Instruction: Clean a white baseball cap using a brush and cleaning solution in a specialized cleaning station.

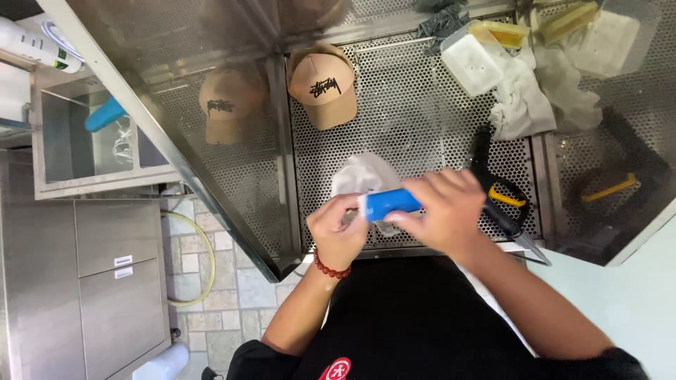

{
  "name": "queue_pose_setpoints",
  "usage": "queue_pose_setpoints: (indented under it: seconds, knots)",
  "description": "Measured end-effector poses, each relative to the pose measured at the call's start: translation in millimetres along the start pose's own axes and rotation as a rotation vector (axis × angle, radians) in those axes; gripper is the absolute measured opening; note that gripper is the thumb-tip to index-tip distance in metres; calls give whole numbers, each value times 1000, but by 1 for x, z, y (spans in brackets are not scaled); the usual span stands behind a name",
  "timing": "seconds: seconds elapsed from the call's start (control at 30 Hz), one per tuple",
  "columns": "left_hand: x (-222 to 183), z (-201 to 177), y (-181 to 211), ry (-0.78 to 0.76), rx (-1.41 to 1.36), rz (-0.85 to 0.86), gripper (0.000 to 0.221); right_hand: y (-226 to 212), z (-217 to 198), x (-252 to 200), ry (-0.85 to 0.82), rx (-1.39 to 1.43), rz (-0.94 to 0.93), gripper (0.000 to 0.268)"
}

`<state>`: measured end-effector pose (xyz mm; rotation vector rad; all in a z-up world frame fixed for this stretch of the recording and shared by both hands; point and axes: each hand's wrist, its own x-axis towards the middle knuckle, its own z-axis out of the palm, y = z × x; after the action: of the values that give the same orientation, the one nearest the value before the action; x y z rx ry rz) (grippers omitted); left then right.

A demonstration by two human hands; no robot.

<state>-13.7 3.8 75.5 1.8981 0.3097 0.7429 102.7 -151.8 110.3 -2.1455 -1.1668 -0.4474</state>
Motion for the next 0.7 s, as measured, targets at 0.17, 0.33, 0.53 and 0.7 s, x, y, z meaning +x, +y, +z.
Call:
queue_pose_setpoints:
  seconds: [0.17,0.33,0.53,0.7]
  knots:
    - [-3,12,-4,11,11,-10,14,16,11,-12,23,83,50,53]
    - [-6,-1,-2,-9,29,-37,14,21,24,-24,140,138,49,56]
    - [-18,3,-5,-23,60,-94,9,8,30,-25,106,246,91,55]
    - [-16,10,-22,13,88,-115,11,10,35,-26,35,188,209,60]
